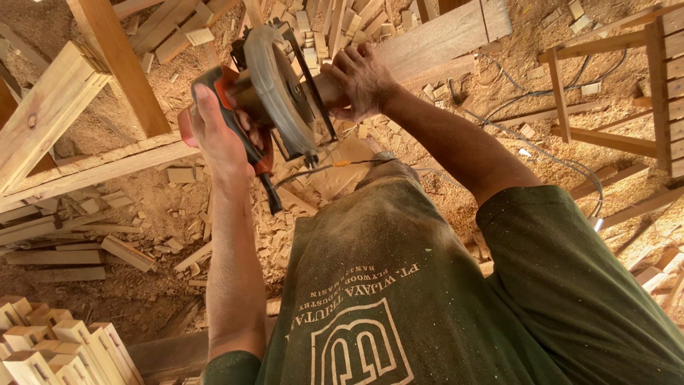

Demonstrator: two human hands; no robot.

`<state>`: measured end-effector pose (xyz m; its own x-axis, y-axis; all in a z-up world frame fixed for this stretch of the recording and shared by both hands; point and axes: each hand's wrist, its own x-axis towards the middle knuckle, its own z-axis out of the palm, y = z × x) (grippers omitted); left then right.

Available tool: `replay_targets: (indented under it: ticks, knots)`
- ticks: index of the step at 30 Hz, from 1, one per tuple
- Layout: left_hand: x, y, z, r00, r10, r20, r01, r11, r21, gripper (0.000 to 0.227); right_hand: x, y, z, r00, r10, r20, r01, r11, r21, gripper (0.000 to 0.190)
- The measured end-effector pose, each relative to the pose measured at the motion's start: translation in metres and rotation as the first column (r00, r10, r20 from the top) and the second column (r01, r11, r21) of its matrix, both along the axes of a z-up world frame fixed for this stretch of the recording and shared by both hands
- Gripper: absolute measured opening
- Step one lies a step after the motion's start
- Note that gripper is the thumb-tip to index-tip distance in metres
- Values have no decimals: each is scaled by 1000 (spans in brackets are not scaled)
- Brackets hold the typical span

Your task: The person uses a circular saw to cut wooden planks into smaller pieces. They repeatedly position the planks on a workbench, cut them, and move the cut pieces aside.

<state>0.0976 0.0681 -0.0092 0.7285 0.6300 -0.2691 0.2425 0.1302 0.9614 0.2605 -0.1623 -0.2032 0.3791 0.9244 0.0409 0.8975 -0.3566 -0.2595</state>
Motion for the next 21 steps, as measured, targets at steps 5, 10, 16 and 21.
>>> replay_targets:
  ticks: [5, 10, 16, 21]
  knots:
    - [39, 24, 5, 991, 64, -119, -60, 998, 37, 60, 2, 6, 8, 999, 10, -39, -12, 997, -75, 102]
    - [13, 11, 28, 993, 11, 117, -14, 1000, 28, 58, 3, 10, 20, 999, -12, -49, 2, 980, -199, 108]
    - [-74, 5, 41, 999, 20, 27, -25, 980, 196, 65, 31, -40, 32, 1000, 2, 31, 3, 987, -162, 112]
    - [-114, 2, 24, 968, 227, -104, -216, 970, 106, 73, 59, -87, 36, 990, -65, -127, 40, 981, -190, 108]
